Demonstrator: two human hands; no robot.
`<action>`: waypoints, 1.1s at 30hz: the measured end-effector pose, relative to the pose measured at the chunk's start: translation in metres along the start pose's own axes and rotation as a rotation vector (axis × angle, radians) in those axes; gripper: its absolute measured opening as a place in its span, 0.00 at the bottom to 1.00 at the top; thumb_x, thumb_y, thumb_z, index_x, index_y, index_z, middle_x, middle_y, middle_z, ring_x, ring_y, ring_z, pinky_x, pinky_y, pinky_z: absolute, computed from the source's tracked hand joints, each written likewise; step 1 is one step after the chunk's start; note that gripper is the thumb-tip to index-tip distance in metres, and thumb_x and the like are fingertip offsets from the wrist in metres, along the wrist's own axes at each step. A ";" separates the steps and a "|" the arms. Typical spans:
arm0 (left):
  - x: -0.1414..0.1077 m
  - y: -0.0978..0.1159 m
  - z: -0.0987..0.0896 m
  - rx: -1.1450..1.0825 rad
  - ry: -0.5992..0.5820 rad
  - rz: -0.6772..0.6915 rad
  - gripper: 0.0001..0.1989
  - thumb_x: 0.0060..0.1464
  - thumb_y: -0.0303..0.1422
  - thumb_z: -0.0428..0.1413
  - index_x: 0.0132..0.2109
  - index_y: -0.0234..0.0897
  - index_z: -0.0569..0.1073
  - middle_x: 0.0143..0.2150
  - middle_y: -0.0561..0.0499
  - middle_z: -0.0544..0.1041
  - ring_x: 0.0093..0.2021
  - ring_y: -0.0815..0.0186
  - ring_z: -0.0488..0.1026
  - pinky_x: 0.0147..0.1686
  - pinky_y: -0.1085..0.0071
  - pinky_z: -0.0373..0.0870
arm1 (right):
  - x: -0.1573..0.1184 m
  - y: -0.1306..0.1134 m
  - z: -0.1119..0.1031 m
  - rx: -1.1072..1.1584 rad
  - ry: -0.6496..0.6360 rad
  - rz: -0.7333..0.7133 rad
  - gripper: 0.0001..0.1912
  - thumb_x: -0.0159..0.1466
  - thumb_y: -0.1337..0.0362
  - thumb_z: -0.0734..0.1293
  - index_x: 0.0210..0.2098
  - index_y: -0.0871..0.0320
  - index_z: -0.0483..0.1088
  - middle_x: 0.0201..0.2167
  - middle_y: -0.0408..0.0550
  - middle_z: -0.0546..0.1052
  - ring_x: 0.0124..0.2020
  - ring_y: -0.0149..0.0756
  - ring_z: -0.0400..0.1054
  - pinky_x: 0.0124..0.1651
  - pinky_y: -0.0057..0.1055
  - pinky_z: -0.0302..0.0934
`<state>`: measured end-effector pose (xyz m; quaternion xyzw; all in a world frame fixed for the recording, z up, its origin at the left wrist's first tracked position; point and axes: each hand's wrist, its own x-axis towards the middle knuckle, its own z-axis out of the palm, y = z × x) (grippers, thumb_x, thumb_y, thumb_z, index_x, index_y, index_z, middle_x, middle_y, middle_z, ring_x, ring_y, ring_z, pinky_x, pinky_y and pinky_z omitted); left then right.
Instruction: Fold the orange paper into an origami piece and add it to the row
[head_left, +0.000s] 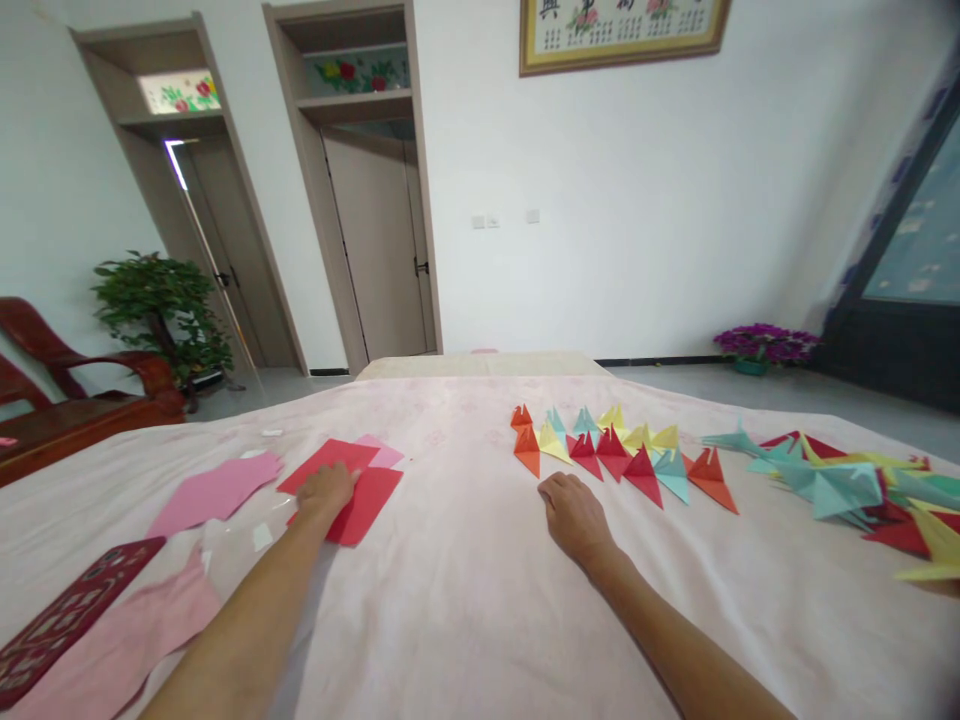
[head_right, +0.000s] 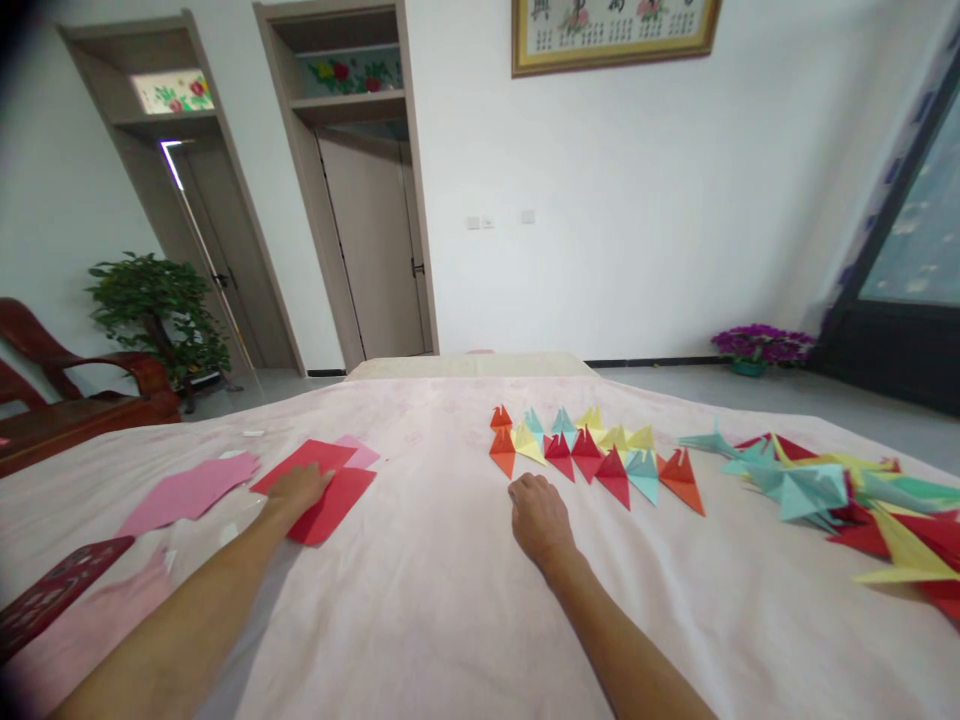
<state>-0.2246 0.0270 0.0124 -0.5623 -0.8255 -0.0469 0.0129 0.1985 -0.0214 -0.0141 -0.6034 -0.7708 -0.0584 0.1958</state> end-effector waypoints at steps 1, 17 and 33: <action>0.003 -0.006 0.002 0.012 -0.008 -0.020 0.21 0.61 0.39 0.46 0.52 0.30 0.73 0.51 0.28 0.74 0.51 0.41 0.73 0.43 0.50 0.69 | 0.000 0.000 0.000 0.004 0.001 0.001 0.12 0.67 0.70 0.59 0.38 0.57 0.74 0.39 0.50 0.74 0.44 0.39 0.64 0.48 0.30 0.52; 0.037 0.056 0.015 0.075 -0.020 0.224 0.17 0.59 0.39 0.48 0.43 0.34 0.77 0.47 0.37 0.79 0.48 0.48 0.75 0.41 0.59 0.70 | -0.001 0.000 -0.007 0.001 -0.049 0.034 0.10 0.63 0.72 0.61 0.36 0.55 0.73 0.41 0.48 0.74 0.44 0.38 0.63 0.47 0.30 0.53; 0.017 0.049 -0.003 -0.098 0.305 0.173 0.16 0.64 0.38 0.44 0.47 0.40 0.74 0.46 0.43 0.78 0.47 0.54 0.74 0.46 0.61 0.66 | 0.003 0.003 -0.003 0.034 -0.026 0.012 0.12 0.63 0.72 0.60 0.37 0.55 0.74 0.40 0.49 0.74 0.44 0.39 0.64 0.47 0.30 0.53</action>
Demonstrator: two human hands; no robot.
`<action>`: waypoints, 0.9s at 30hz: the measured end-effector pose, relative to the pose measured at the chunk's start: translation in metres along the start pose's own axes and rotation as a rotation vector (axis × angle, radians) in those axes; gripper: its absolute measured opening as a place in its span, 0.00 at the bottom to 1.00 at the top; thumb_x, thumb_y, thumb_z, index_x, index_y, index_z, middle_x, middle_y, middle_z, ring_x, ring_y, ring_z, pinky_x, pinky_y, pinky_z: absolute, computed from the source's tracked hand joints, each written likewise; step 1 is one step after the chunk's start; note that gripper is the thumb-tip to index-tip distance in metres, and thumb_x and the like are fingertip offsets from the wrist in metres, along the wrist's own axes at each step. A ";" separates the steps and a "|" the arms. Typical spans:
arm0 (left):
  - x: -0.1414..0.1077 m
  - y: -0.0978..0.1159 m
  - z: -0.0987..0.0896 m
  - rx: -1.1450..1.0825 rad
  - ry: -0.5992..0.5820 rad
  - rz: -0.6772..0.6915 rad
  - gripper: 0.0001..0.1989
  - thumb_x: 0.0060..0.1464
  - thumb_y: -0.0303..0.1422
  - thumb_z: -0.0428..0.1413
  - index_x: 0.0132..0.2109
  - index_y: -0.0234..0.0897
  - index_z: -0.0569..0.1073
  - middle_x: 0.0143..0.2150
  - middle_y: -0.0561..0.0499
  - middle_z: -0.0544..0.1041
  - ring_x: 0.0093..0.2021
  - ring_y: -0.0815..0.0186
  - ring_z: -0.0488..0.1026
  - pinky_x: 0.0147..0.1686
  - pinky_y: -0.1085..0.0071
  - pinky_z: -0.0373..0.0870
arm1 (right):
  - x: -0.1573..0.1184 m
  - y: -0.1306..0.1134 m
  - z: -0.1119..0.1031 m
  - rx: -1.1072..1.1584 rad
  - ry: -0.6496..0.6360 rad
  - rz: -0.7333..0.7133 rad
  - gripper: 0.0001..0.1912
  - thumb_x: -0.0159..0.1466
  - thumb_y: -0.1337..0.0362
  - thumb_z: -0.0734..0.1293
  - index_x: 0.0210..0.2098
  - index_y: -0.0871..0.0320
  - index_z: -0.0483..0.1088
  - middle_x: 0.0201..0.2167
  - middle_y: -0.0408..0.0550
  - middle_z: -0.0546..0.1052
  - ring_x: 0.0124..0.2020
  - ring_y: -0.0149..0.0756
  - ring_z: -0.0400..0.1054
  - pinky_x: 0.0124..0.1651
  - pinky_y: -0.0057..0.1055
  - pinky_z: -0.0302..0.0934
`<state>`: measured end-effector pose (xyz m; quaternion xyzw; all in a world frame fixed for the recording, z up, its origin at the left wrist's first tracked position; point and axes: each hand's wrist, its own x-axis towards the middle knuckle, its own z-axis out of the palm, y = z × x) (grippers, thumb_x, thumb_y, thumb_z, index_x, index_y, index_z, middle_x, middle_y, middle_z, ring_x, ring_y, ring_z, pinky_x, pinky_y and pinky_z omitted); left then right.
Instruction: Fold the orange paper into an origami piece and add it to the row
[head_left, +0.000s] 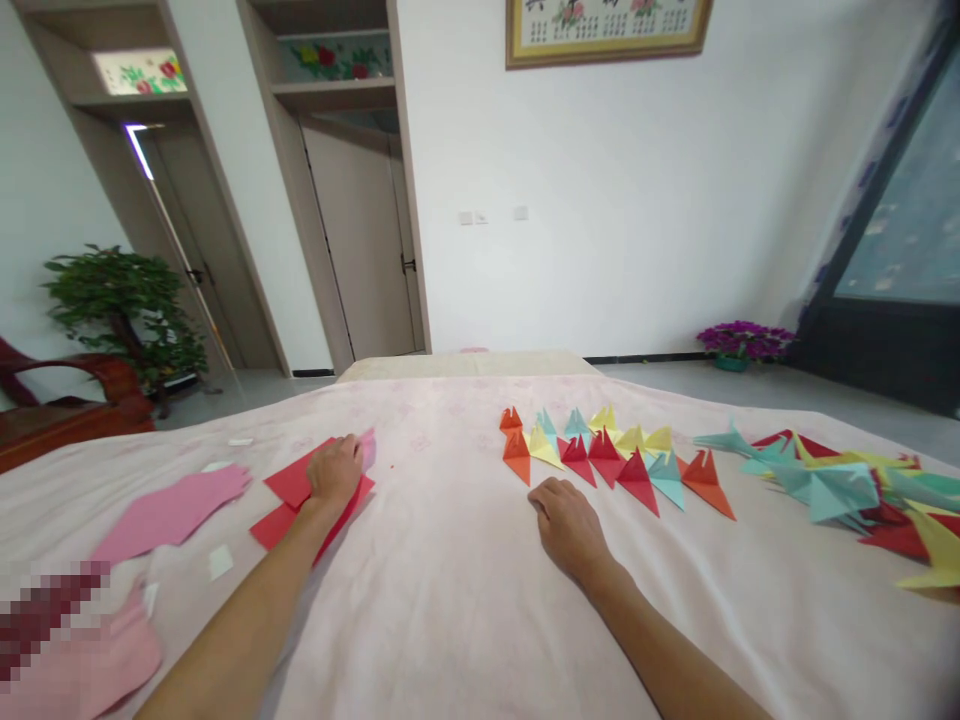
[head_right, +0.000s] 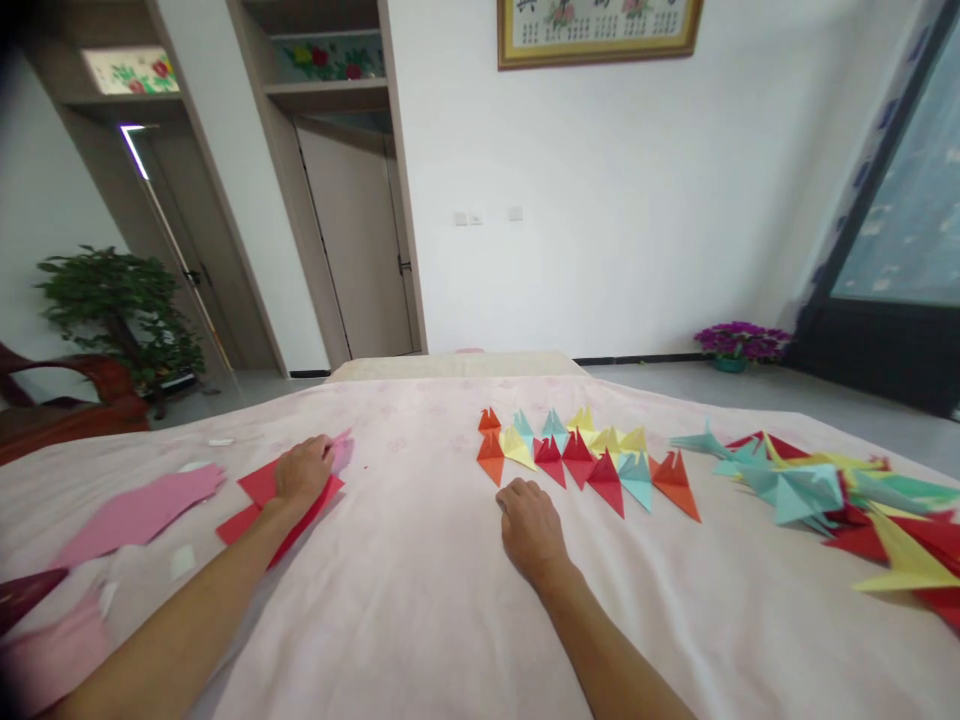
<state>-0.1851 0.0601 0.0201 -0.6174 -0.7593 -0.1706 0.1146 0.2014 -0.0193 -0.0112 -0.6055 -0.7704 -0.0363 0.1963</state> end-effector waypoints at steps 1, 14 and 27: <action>-0.002 0.003 -0.004 -0.028 0.041 0.014 0.16 0.64 0.37 0.43 0.47 0.40 0.74 0.47 0.44 0.77 0.49 0.54 0.72 0.48 0.61 0.64 | 0.001 0.001 0.001 0.009 0.006 -0.002 0.12 0.62 0.73 0.60 0.37 0.55 0.74 0.40 0.49 0.74 0.43 0.39 0.64 0.47 0.30 0.53; -0.090 0.099 -0.012 -0.828 -0.266 0.635 0.15 0.64 0.41 0.48 0.43 0.42 0.78 0.48 0.49 0.79 0.52 0.61 0.73 0.55 0.66 0.66 | -0.004 0.000 0.000 0.189 0.138 -0.079 0.24 0.63 0.70 0.60 0.58 0.56 0.65 0.51 0.51 0.72 0.50 0.40 0.65 0.54 0.33 0.57; -0.096 0.098 -0.003 -0.402 -0.638 0.969 0.51 0.46 0.63 0.54 0.70 0.45 0.51 0.73 0.42 0.43 0.72 0.47 0.38 0.67 0.46 0.35 | -0.003 -0.006 -0.001 0.196 -0.089 -0.426 0.21 0.68 0.62 0.60 0.60 0.51 0.66 0.58 0.48 0.72 0.59 0.41 0.64 0.60 0.42 0.57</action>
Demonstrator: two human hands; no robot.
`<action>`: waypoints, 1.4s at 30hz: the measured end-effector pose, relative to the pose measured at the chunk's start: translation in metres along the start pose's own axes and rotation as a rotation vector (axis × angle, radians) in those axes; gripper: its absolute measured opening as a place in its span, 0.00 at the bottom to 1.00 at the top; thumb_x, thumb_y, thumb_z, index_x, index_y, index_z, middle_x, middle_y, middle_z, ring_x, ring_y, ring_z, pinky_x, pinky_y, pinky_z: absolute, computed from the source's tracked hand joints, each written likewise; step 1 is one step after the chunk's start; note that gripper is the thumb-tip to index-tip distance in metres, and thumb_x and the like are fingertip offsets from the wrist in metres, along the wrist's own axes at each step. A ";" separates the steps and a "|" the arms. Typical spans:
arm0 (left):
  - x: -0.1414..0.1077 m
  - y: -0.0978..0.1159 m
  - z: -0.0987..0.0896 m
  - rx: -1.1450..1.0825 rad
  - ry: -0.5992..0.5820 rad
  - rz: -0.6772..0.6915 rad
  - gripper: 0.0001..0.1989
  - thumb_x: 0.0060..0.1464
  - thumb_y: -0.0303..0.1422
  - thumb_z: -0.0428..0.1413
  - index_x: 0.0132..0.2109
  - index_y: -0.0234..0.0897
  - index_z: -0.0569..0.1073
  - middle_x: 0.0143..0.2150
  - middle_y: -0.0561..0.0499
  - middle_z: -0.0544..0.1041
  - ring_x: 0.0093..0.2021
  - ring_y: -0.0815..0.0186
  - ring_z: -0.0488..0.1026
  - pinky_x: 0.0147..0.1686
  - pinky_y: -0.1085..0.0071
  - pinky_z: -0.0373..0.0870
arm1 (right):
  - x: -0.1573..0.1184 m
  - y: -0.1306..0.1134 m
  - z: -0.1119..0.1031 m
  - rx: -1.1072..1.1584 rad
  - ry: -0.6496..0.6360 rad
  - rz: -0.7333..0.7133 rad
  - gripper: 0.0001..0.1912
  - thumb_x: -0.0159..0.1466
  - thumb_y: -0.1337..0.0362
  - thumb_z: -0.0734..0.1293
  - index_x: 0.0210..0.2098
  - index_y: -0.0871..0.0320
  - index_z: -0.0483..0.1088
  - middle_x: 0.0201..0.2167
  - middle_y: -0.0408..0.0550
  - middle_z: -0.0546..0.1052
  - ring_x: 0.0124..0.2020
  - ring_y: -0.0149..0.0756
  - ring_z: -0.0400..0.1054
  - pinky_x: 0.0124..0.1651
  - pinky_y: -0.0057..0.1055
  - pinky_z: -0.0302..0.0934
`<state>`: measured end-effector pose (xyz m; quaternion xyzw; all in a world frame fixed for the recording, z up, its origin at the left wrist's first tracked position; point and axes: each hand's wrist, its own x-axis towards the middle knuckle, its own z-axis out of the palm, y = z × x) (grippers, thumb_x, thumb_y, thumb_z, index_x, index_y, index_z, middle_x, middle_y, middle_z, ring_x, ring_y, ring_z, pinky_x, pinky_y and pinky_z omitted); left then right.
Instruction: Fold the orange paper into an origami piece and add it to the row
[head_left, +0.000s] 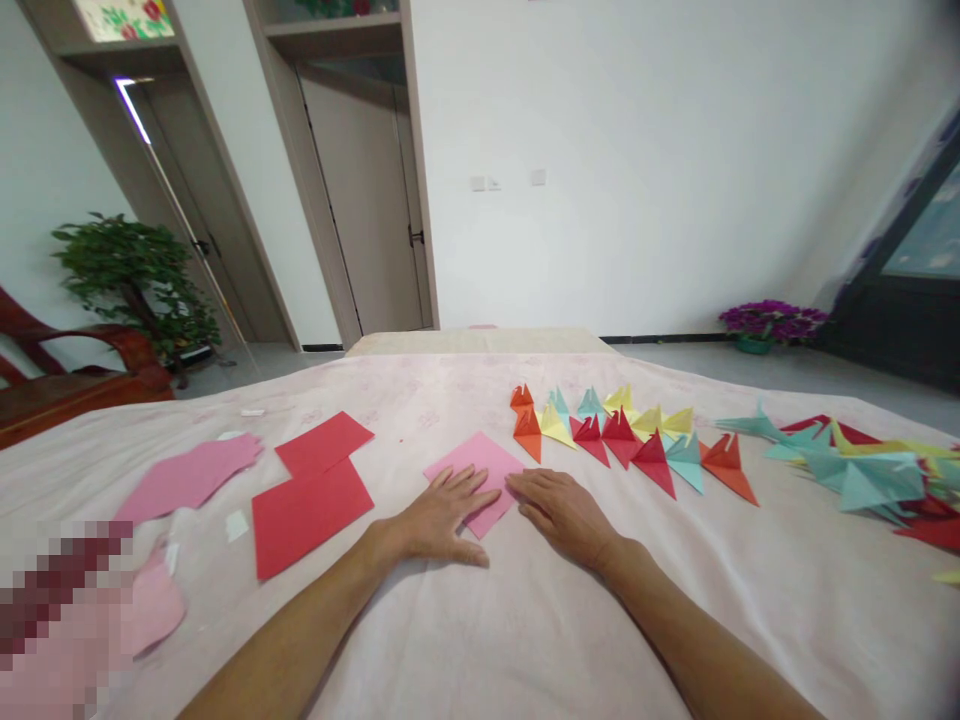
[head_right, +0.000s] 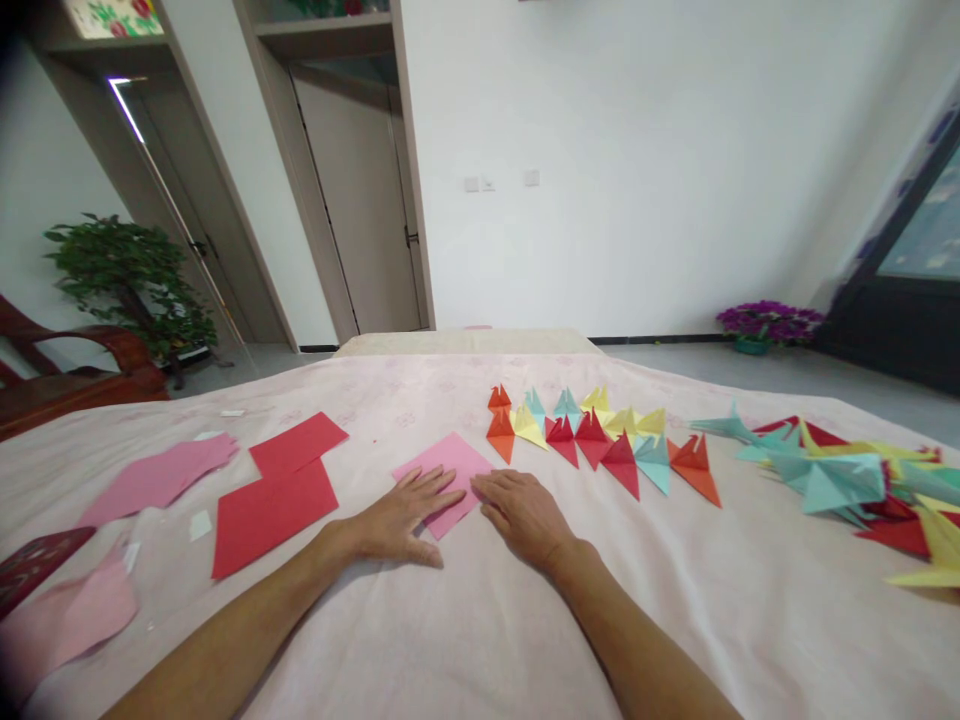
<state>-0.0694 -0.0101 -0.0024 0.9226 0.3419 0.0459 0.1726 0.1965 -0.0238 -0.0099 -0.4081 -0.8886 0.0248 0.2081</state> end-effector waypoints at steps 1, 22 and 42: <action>0.001 -0.001 0.001 -0.012 0.016 -0.007 0.50 0.46 0.63 0.54 0.70 0.46 0.52 0.73 0.42 0.44 0.72 0.48 0.40 0.67 0.47 0.36 | 0.002 -0.001 0.000 -0.019 -0.026 0.011 0.20 0.69 0.61 0.60 0.59 0.52 0.67 0.58 0.49 0.73 0.58 0.41 0.65 0.60 0.42 0.57; -0.007 -0.042 -0.008 -0.051 0.234 -0.048 0.33 0.53 0.55 0.56 0.62 0.46 0.67 0.66 0.45 0.64 0.67 0.56 0.59 0.67 0.53 0.47 | 0.049 -0.011 -0.026 -0.377 -0.373 -0.230 0.27 0.63 0.75 0.60 0.61 0.59 0.58 0.40 0.53 0.77 0.39 0.41 0.72 0.35 0.32 0.57; 0.004 -0.004 0.012 0.032 0.462 0.090 0.14 0.64 0.39 0.50 0.49 0.41 0.78 0.48 0.47 0.81 0.51 0.61 0.75 0.52 0.63 0.69 | 0.023 0.005 -0.048 -0.110 -0.274 -0.079 0.18 0.71 0.59 0.55 0.34 0.58 0.73 0.34 0.49 0.76 0.37 0.36 0.69 0.39 0.30 0.53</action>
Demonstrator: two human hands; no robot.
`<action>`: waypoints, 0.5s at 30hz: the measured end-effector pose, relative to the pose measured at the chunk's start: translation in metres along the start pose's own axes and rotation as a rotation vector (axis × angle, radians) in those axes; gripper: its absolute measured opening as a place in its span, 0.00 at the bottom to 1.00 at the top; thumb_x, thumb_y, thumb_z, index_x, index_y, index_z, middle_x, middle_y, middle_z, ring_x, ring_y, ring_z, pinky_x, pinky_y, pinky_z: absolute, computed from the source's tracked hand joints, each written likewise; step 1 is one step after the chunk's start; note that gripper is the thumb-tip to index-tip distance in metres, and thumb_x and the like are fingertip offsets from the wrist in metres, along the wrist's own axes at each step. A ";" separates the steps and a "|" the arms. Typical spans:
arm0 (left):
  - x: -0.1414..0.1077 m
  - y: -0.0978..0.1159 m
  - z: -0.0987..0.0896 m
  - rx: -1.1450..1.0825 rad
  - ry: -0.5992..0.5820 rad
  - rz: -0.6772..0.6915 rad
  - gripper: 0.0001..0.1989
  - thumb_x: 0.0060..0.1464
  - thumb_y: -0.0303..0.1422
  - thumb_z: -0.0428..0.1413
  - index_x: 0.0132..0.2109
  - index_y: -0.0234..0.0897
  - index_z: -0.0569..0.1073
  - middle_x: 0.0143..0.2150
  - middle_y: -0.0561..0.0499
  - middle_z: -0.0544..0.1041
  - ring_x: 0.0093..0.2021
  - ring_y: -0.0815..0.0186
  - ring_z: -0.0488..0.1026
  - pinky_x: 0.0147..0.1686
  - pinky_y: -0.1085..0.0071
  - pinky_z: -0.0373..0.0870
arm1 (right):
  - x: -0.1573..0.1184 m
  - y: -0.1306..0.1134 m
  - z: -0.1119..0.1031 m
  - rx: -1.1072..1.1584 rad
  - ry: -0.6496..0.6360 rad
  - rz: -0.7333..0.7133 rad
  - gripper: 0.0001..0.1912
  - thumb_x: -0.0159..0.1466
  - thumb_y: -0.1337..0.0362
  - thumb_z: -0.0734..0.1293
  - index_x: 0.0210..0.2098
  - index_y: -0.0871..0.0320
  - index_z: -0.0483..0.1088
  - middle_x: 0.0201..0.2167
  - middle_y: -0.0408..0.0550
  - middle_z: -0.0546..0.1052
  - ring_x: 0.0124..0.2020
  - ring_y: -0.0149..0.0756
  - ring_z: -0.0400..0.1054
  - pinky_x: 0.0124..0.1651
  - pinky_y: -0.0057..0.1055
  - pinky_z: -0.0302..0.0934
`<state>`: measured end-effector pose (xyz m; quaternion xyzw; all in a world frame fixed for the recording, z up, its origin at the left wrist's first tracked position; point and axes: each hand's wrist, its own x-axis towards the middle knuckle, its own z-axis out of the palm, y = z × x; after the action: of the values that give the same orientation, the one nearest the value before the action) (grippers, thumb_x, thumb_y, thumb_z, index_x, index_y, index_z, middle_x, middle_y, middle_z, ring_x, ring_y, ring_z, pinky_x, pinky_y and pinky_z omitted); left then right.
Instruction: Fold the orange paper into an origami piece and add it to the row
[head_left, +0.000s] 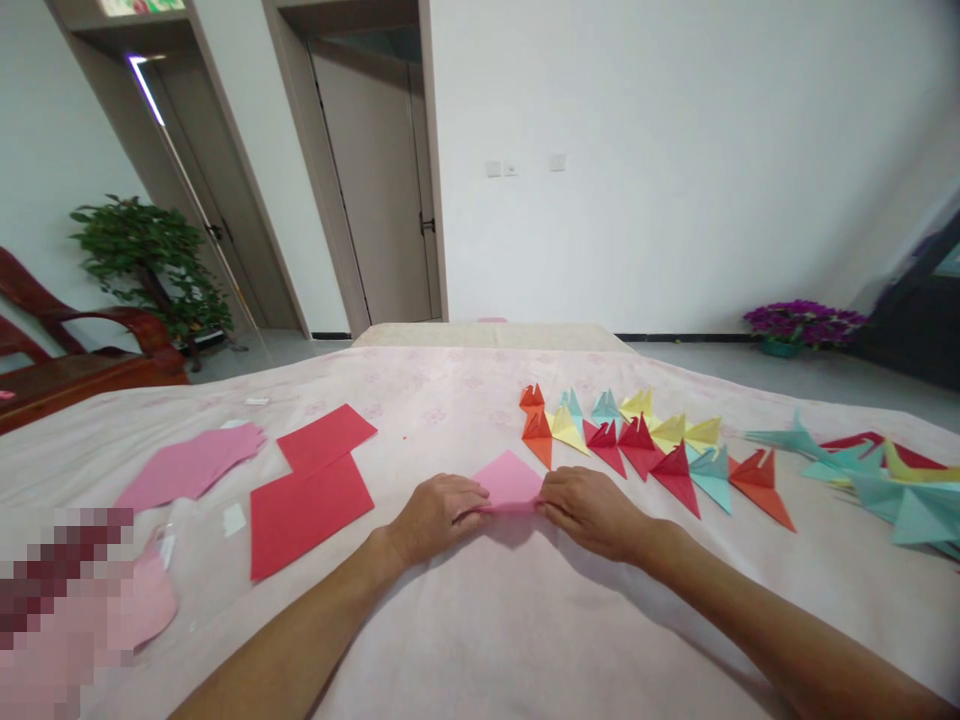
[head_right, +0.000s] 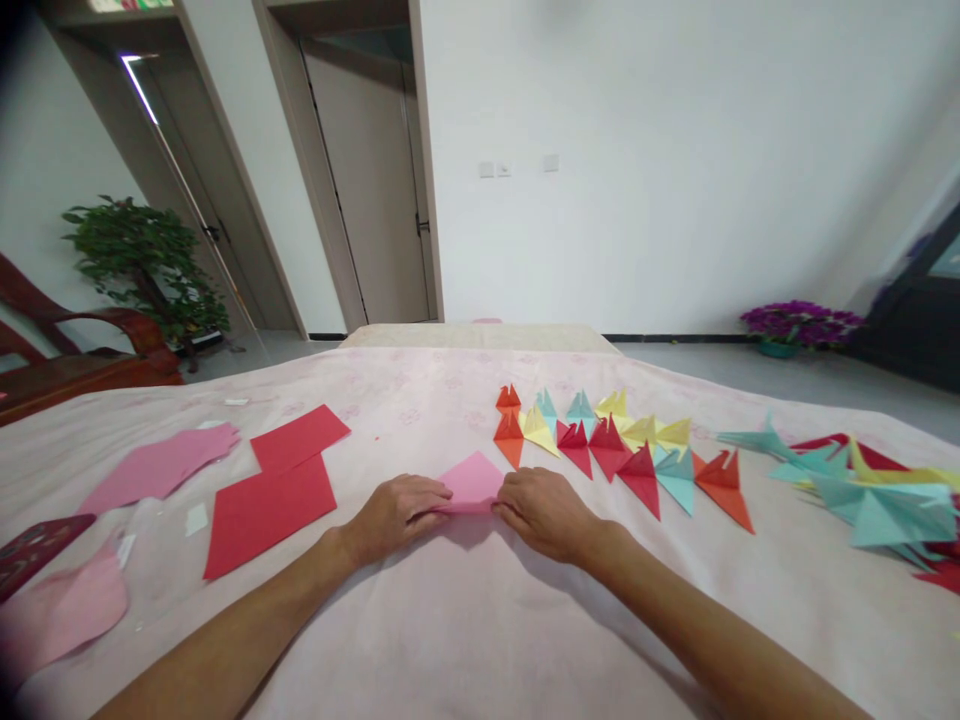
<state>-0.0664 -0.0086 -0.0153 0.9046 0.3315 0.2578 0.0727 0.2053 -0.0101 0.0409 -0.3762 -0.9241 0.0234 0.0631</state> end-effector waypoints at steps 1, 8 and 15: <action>0.002 0.006 -0.001 -0.007 -0.014 -0.053 0.15 0.64 0.40 0.50 0.49 0.42 0.78 0.49 0.48 0.80 0.52 0.61 0.75 0.53 0.64 0.68 | -0.001 0.000 0.000 0.026 0.002 0.051 0.19 0.72 0.58 0.54 0.33 0.58 0.72 0.34 0.49 0.76 0.36 0.36 0.69 0.37 0.29 0.53; 0.030 0.007 -0.012 -0.013 -0.108 -0.497 0.18 0.61 0.41 0.49 0.30 0.37 0.75 0.32 0.50 0.76 0.33 0.65 0.71 0.34 0.72 0.63 | 0.015 0.009 0.013 0.162 0.022 0.422 0.19 0.71 0.56 0.56 0.30 0.58 0.68 0.27 0.45 0.74 0.29 0.32 0.66 0.30 0.28 0.46; 0.040 0.000 -0.005 0.112 -0.136 -0.639 0.15 0.60 0.42 0.49 0.30 0.39 0.72 0.29 0.52 0.74 0.31 0.64 0.71 0.27 0.71 0.54 | 0.024 0.015 0.029 0.170 0.074 0.555 0.15 0.70 0.55 0.56 0.39 0.56 0.70 0.32 0.46 0.78 0.34 0.35 0.70 0.31 0.28 0.47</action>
<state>-0.0428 0.0167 0.0062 0.7727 0.6064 0.1425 0.1221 0.1947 0.0176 0.0135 -0.6086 -0.7776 0.1037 0.1191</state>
